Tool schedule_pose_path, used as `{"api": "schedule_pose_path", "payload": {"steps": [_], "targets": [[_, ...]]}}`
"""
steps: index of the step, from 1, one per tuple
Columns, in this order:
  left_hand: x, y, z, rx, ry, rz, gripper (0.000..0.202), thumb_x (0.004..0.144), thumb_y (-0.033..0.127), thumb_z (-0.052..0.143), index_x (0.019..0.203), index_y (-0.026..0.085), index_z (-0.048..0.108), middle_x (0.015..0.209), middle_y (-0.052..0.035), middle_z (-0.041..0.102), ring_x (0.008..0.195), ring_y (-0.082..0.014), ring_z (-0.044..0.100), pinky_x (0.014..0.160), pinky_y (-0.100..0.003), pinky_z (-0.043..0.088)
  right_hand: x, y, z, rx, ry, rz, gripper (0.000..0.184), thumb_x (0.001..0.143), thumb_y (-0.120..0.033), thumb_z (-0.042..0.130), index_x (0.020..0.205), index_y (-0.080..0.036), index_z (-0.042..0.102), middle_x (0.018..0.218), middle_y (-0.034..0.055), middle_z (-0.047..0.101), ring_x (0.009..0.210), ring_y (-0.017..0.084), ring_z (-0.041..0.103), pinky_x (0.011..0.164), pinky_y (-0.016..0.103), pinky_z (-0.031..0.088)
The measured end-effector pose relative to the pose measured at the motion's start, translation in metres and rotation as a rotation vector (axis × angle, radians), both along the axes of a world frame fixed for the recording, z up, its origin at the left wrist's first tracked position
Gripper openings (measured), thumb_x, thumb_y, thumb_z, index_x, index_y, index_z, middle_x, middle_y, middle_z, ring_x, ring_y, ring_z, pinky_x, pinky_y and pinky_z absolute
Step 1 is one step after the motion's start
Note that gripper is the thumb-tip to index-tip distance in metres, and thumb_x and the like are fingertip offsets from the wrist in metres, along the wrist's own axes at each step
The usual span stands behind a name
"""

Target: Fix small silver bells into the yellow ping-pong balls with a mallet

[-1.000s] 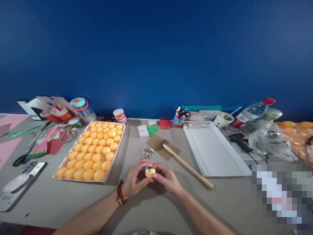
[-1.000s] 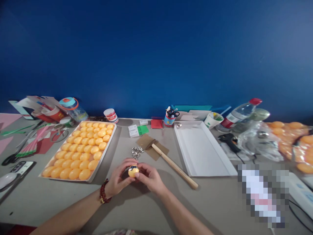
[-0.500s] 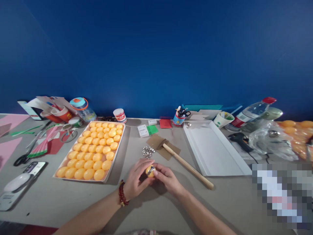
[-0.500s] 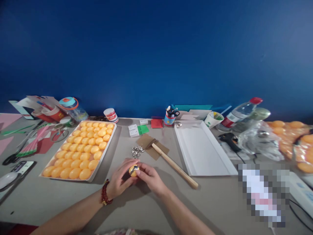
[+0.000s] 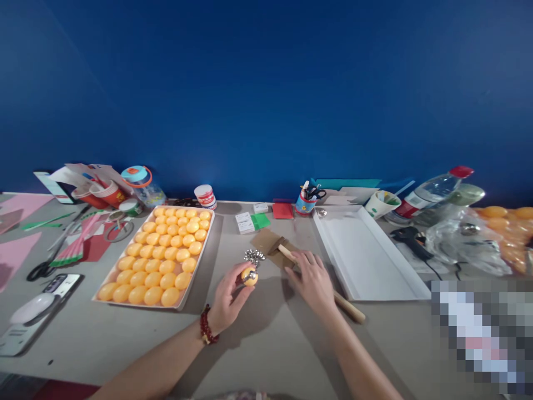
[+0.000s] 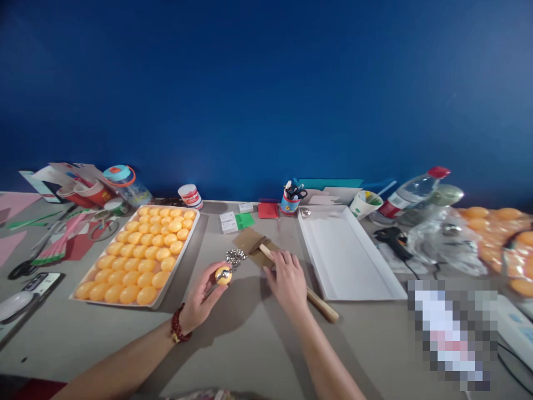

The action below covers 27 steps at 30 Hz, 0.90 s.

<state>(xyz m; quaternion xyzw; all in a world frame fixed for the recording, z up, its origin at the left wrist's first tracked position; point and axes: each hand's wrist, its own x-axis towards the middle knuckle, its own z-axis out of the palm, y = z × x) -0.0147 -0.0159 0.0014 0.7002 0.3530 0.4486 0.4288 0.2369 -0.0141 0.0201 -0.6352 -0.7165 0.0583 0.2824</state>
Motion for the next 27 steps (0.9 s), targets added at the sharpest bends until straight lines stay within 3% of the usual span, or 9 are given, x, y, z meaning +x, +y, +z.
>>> {"api": "schedule_pose_path", "payload": {"steps": [5, 10, 14, 17, 21, 27], "targets": [[0.001, 0.001, -0.002, -0.102, -0.124, -0.028, 0.039, 0.094, 0.025, 0.054, 0.133, 0.022, 0.049, 0.136, -0.0146, 0.055, 0.114, -0.0248, 0.063, 0.096, -0.041, 0.055, 0.016, 0.002, -0.004, -0.139, -0.254, -0.087, 0.01, 0.089, -0.018, 0.052, 0.095, -0.018, 0.061, 0.096, 0.0111, 0.065, 0.086, 0.027, 0.06, 0.078, 0.037, 0.044], [0.0, 0.006, -0.002, -0.181, -0.198, 0.033, 0.044, 0.089, 0.03, 0.062, 0.131, 0.02, 0.051, 0.131, -0.0136, 0.06, 0.107, -0.0237, 0.067, 0.094, -0.04, 0.057, 0.008, 0.003, -0.003, -0.042, -0.238, -0.105, 0.017, 0.095, -0.017, 0.042, 0.098, -0.016, 0.059, 0.096, 0.0131, 0.063, 0.085, 0.027, 0.06, 0.078, 0.037, 0.044], [-0.001, 0.012, -0.004, -0.256, -0.172, 0.121, 0.042, 0.088, 0.034, 0.063, 0.127, 0.019, 0.057, 0.124, -0.0127, 0.065, 0.103, -0.0245, 0.068, 0.093, -0.041, 0.057, -0.001, -0.002, 0.009, 0.106, -0.004, 0.007, 0.023, 0.101, -0.026, 0.035, 0.096, -0.019, 0.056, 0.09, 0.0095, 0.062, 0.082, 0.024, 0.062, 0.074, 0.033, 0.047], [0.001, 0.014, -0.006, -0.317, -0.232, 0.134, 0.04, 0.086, 0.034, 0.064, 0.124, 0.02, 0.06, 0.119, -0.0109, 0.067, 0.1, -0.0231, 0.067, 0.089, -0.038, 0.058, -0.011, -0.01, 0.02, 0.109, 0.108, 0.145, 0.021, 0.099, -0.036, 0.046, 0.089, -0.02, 0.055, 0.079, 0.0041, 0.06, 0.067, 0.018, 0.06, 0.061, 0.027, 0.045], [0.005, 0.015, -0.004, -0.366, -0.347, 0.142, 0.039, 0.082, 0.031, 0.07, 0.119, 0.021, 0.064, 0.116, -0.0084, 0.068, 0.092, -0.0204, 0.066, 0.081, -0.035, 0.06, -0.023, -0.018, 0.025, 0.139, 0.103, 0.231, 0.021, 0.1, -0.034, 0.045, 0.089, -0.02, 0.057, 0.081, 0.0047, 0.066, 0.066, 0.017, 0.063, 0.059, 0.025, 0.044], [0.006, 0.016, 0.003, -0.406, -0.408, 0.155, 0.037, 0.08, 0.03, 0.073, 0.116, 0.021, 0.068, 0.115, -0.0088, 0.07, 0.092, -0.0217, 0.067, 0.076, -0.034, 0.061, -0.025, -0.018, 0.016, 0.142, 0.016, 0.233, 0.022, 0.1, -0.034, 0.045, 0.089, -0.02, 0.058, 0.072, 0.0023, 0.07, 0.061, 0.017, 0.066, 0.057, 0.026, 0.04]]}}
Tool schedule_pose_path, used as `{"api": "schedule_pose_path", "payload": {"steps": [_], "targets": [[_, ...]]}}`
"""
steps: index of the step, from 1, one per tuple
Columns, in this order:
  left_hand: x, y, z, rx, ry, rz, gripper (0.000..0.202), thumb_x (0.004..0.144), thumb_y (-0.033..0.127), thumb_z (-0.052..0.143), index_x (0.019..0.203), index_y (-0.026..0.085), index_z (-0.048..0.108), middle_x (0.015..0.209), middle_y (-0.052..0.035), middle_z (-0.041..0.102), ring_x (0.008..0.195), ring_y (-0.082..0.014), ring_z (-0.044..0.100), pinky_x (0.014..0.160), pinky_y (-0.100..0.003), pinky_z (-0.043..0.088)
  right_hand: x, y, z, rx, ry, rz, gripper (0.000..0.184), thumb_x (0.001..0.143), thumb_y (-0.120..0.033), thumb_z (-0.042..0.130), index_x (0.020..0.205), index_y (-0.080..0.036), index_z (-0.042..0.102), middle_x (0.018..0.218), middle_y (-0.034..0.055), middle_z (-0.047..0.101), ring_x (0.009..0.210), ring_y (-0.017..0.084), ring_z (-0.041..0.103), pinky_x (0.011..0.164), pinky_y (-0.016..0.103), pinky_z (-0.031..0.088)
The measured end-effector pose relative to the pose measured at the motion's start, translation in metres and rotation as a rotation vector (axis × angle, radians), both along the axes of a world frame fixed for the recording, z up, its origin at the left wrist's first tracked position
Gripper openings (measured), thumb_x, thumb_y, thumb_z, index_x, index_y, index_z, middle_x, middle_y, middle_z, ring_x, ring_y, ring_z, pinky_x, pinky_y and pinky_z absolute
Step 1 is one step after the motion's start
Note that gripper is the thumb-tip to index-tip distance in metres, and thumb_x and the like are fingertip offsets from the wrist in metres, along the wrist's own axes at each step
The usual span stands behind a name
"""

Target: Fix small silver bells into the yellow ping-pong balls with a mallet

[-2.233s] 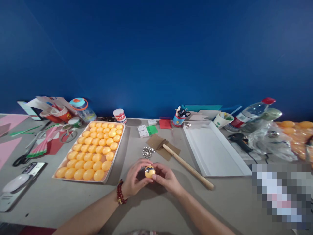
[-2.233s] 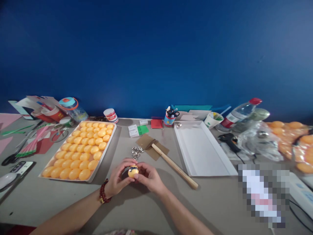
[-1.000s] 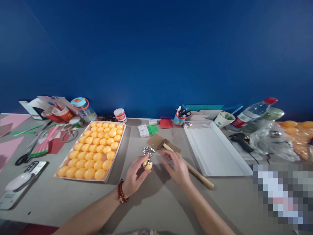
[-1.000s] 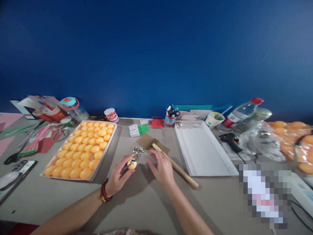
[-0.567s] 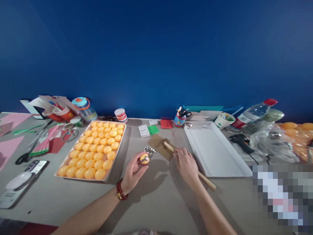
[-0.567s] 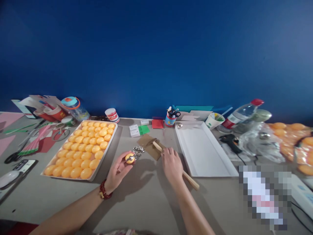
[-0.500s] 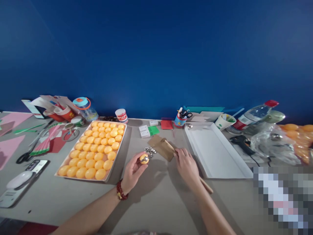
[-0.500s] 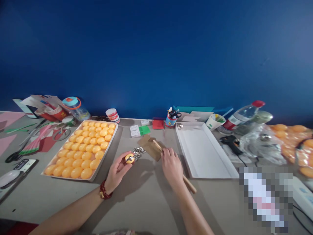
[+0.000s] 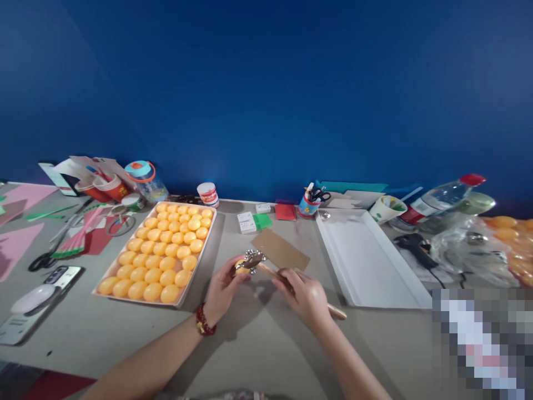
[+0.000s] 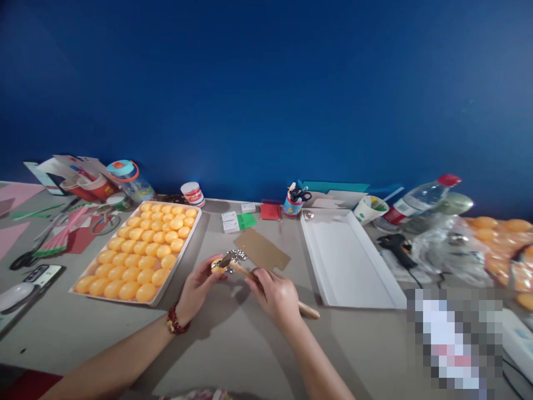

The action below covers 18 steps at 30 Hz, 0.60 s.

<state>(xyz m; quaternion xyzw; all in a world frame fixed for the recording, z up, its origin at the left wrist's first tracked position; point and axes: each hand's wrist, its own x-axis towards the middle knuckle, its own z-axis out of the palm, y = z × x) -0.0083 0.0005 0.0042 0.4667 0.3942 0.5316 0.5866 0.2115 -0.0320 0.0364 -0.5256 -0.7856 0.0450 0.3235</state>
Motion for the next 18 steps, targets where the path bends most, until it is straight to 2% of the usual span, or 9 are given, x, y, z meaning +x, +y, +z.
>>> {"api": "schedule_pose_path", "payload": {"steps": [6, 11, 18], "targets": [[-0.0003, 0.001, -0.0007, 0.003, -0.002, -0.003, 0.037, 0.079, 0.029, 0.073, 0.115, 0.02, 0.069, 0.117, -0.0097, 0.07, 0.093, -0.0223, 0.068, 0.077, -0.034, 0.061, -0.0018, -0.0012, -0.0019, -0.015, 0.024, -0.008, 0.018, 0.099, -0.032, 0.049, 0.091, -0.02, 0.059, 0.077, 0.0027, 0.072, 0.064, 0.017, 0.067, 0.058, 0.025, 0.042], [-0.0009, -0.0007, -0.0005, 0.036, 0.044, -0.009, 0.037, 0.08, 0.027, 0.072, 0.117, 0.022, 0.068, 0.118, -0.0088, 0.068, 0.098, -0.0227, 0.066, 0.082, -0.036, 0.061, -0.0033, -0.0015, -0.0011, -0.005, 0.052, -0.006, 0.017, 0.098, -0.032, 0.05, 0.091, -0.019, 0.06, 0.076, 0.0033, 0.072, 0.062, 0.017, 0.067, 0.058, 0.025, 0.042], [-0.0006, -0.0002, 0.0025, 0.049, 0.047, -0.005, 0.039, 0.079, 0.03, 0.073, 0.117, 0.022, 0.068, 0.119, -0.0093, 0.069, 0.099, -0.0243, 0.067, 0.081, -0.037, 0.061, -0.0035, -0.0031, 0.0004, -0.007, 0.072, -0.01, 0.019, 0.098, -0.033, 0.05, 0.091, -0.019, 0.061, 0.074, 0.0039, 0.072, 0.06, 0.016, 0.066, 0.057, 0.024, 0.041]]}}
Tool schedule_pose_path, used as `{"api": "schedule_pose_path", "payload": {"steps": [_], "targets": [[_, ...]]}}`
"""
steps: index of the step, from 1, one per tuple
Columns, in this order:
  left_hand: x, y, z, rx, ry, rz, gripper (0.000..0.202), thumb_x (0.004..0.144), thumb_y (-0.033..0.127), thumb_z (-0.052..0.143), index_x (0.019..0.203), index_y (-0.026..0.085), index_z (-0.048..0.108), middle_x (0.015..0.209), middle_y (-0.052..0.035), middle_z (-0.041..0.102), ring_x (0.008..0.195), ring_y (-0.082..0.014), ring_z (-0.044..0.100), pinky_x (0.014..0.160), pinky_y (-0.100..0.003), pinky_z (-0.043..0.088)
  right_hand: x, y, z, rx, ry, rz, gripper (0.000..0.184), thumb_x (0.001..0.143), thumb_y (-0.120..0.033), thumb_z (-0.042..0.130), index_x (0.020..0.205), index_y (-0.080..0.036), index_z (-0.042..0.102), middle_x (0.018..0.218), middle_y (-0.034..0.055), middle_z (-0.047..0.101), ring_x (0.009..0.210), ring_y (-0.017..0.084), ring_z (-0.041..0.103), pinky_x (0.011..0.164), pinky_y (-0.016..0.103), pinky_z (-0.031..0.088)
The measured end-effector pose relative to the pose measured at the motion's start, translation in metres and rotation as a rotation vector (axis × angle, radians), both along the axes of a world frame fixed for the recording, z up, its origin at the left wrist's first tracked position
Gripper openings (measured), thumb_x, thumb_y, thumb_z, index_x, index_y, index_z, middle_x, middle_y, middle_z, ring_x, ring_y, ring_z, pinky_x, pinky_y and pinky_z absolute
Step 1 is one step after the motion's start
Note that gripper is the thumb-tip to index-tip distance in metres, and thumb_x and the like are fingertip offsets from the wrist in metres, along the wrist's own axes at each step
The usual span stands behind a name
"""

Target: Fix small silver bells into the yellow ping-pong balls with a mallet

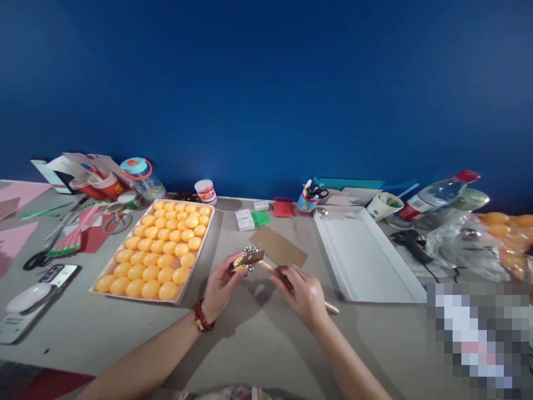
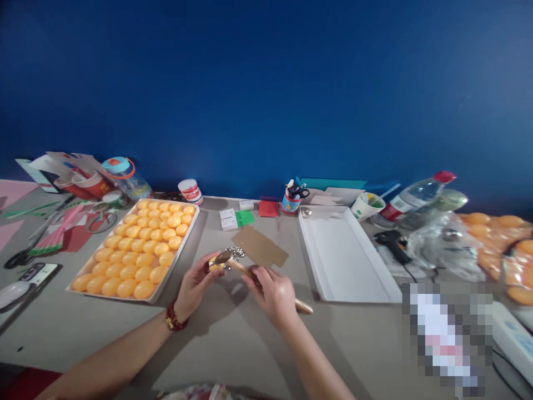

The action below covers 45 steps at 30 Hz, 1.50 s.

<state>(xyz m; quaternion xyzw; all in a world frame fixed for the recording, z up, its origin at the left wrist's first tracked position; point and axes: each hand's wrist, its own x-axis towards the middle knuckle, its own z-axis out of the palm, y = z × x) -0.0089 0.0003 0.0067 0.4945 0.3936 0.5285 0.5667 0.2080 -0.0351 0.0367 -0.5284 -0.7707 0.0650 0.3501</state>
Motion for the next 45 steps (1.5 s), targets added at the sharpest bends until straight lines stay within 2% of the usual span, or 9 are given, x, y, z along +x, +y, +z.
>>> {"api": "schedule_pose_path", "payload": {"steps": [10, 14, 16, 22, 36, 45], "targets": [[-0.0018, -0.0005, -0.0017, -0.055, -0.092, -0.031, 0.034, 0.083, 0.029, 0.071, 0.116, 0.022, 0.068, 0.119, -0.0086, 0.068, 0.097, -0.022, 0.067, 0.081, -0.036, 0.06, 0.0001, 0.0004, 0.002, -0.03, -0.012, -0.004, 0.02, 0.098, -0.035, 0.049, 0.091, -0.019, 0.06, 0.075, 0.0036, 0.072, 0.061, 0.017, 0.067, 0.056, 0.025, 0.042], [-0.0046, -0.0002, -0.0025, -0.069, -0.121, -0.061, 0.032, 0.086, 0.03, 0.067, 0.117, 0.022, 0.066, 0.108, -0.0068, 0.07, 0.08, -0.017, 0.068, 0.076, -0.033, 0.058, 0.0022, -0.0012, 0.0054, -0.037, 0.038, -0.018, 0.02, 0.098, -0.034, 0.05, 0.092, -0.019, 0.06, 0.074, 0.0035, 0.071, 0.059, 0.016, 0.064, 0.056, 0.024, 0.041], [-0.0052, -0.0002, -0.0017, -0.076, -0.131, -0.084, 0.033, 0.086, 0.03, 0.067, 0.118, 0.022, 0.065, 0.103, -0.0064, 0.071, 0.078, -0.0167, 0.068, 0.076, -0.033, 0.056, 0.003, -0.0018, 0.0058, -0.036, 0.044, -0.03, 0.02, 0.098, -0.034, 0.05, 0.093, -0.018, 0.06, 0.074, 0.0035, 0.07, 0.059, 0.015, 0.064, 0.056, 0.024, 0.041], [-0.0049, -0.0003, -0.0001, -0.127, -0.152, -0.06, 0.033, 0.085, 0.032, 0.067, 0.116, 0.021, 0.066, 0.099, -0.0057, 0.072, 0.078, -0.0173, 0.068, 0.075, -0.032, 0.055, 0.0007, -0.001, 0.0026, -0.063, 0.017, -0.024, 0.02, 0.098, -0.035, 0.05, 0.091, -0.019, 0.061, 0.073, 0.0026, 0.07, 0.06, 0.016, 0.065, 0.056, 0.024, 0.04], [-0.0045, -0.0002, 0.0002, -0.185, -0.304, -0.116, 0.029, 0.085, 0.03, 0.068, 0.113, 0.023, 0.065, 0.104, -0.0046, 0.071, 0.086, -0.0184, 0.07, 0.081, -0.034, 0.056, 0.0002, -0.002, 0.0038, -0.058, 0.016, -0.043, 0.022, 0.098, -0.037, 0.048, 0.091, -0.02, 0.061, 0.073, 0.0023, 0.072, 0.06, 0.016, 0.065, 0.055, 0.024, 0.041], [-0.0051, -0.0001, 0.0032, -0.222, -0.355, -0.216, 0.031, 0.086, 0.033, 0.066, 0.114, 0.021, 0.062, 0.113, -0.0101, 0.07, 0.097, -0.025, 0.069, 0.082, -0.038, 0.056, -0.0001, -0.0015, 0.0051, -0.061, 0.033, -0.06, 0.023, 0.098, -0.037, 0.047, 0.091, -0.021, 0.061, 0.071, 0.0017, 0.07, 0.059, 0.016, 0.064, 0.055, 0.025, 0.041]]}}
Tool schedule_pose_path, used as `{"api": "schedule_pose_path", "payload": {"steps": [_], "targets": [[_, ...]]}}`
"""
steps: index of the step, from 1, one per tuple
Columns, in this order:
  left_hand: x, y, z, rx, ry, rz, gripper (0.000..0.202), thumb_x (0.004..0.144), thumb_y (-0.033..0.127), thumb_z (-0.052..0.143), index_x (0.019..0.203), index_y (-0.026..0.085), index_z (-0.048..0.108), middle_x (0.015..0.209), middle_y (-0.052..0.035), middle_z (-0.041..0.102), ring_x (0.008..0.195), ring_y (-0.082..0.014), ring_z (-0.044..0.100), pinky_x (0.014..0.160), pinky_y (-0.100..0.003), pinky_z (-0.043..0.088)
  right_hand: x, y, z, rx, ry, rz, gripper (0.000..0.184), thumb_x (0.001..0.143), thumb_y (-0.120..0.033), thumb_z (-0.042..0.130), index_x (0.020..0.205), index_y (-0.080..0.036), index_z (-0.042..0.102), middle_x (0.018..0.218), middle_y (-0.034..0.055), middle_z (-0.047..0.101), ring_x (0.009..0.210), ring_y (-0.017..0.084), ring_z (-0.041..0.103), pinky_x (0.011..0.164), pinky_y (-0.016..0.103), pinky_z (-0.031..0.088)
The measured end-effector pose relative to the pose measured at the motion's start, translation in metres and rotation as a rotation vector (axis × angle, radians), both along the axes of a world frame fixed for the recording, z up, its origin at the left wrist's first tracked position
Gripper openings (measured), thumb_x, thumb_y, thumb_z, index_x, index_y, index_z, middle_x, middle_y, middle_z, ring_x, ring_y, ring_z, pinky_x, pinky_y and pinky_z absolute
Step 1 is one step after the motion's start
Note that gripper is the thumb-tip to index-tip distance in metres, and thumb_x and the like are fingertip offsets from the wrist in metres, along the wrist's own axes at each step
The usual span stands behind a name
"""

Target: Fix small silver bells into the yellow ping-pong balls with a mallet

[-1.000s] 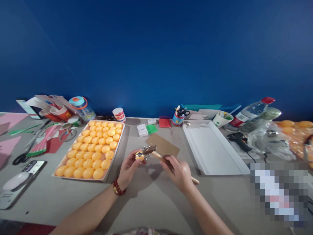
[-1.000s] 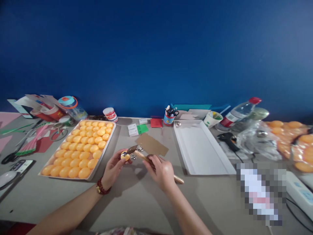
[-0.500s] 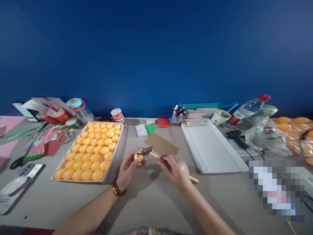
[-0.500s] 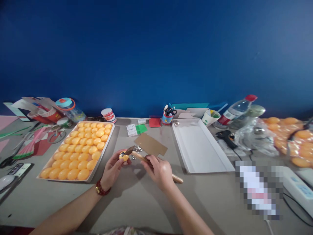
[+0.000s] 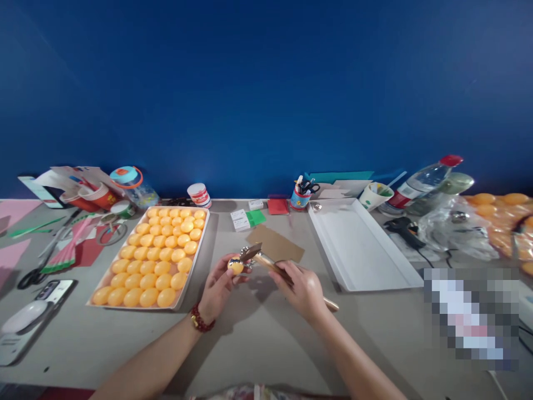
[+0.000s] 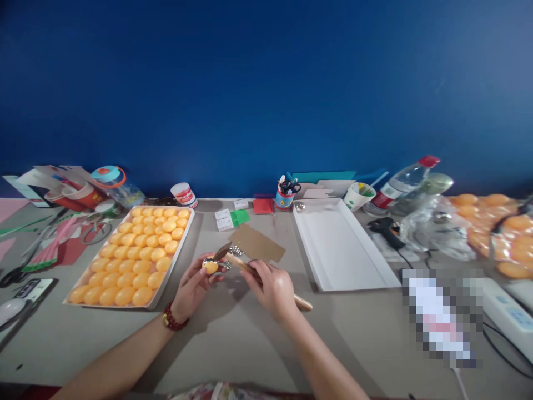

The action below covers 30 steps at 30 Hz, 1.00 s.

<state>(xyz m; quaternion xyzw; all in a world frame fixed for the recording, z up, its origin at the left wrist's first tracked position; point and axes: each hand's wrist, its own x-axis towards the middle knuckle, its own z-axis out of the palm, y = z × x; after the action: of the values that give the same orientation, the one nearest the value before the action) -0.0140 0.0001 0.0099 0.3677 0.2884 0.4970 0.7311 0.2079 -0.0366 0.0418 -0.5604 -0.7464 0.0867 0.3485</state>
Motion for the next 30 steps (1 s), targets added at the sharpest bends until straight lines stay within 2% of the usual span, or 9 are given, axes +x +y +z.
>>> {"api": "schedule_pose_path", "payload": {"steps": [15, 25, 28, 30], "targets": [[0.0, 0.0, -0.001, -0.015, -0.018, -0.015, 0.032, 0.085, 0.033, 0.067, 0.114, 0.019, 0.062, 0.113, -0.0113, 0.07, 0.096, -0.025, 0.069, 0.079, -0.036, 0.057, 0.0, -0.001, 0.0, -0.029, -0.015, 0.002, 0.025, 0.099, -0.039, 0.046, 0.092, -0.021, 0.061, 0.07, 0.0014, 0.07, 0.057, 0.015, 0.063, 0.054, 0.025, 0.04], [0.001, 0.0, -0.002, 0.025, 0.003, 0.021, 0.028, 0.087, 0.029, 0.065, 0.114, 0.022, 0.064, 0.112, -0.0082, 0.069, 0.094, -0.0222, 0.069, 0.08, -0.035, 0.057, 0.001, -0.001, 0.0, 0.001, 0.009, 0.01, 0.022, 0.098, -0.038, 0.049, 0.09, -0.021, 0.061, 0.073, 0.0019, 0.071, 0.058, 0.015, 0.064, 0.055, 0.025, 0.042], [0.001, -0.001, 0.0, 0.031, 0.011, 0.021, 0.026, 0.087, 0.028, 0.065, 0.112, 0.021, 0.064, 0.111, -0.0089, 0.07, 0.093, -0.021, 0.069, 0.081, -0.034, 0.057, 0.01, 0.003, 0.0, 0.033, 0.015, -0.085, 0.019, 0.097, -0.037, 0.051, 0.092, -0.02, 0.06, 0.076, 0.003, 0.071, 0.061, 0.017, 0.064, 0.059, 0.026, 0.043], [0.001, -0.001, 0.0, 0.031, 0.026, 0.034, 0.026, 0.087, 0.027, 0.065, 0.112, 0.021, 0.064, 0.111, -0.0092, 0.07, 0.092, -0.0202, 0.069, 0.081, -0.033, 0.057, 0.019, 0.008, -0.002, 0.054, -0.037, -0.174, 0.017, 0.096, -0.035, 0.051, 0.096, -0.02, 0.06, 0.08, 0.005, 0.07, 0.07, 0.02, 0.065, 0.065, 0.028, 0.045]]}}
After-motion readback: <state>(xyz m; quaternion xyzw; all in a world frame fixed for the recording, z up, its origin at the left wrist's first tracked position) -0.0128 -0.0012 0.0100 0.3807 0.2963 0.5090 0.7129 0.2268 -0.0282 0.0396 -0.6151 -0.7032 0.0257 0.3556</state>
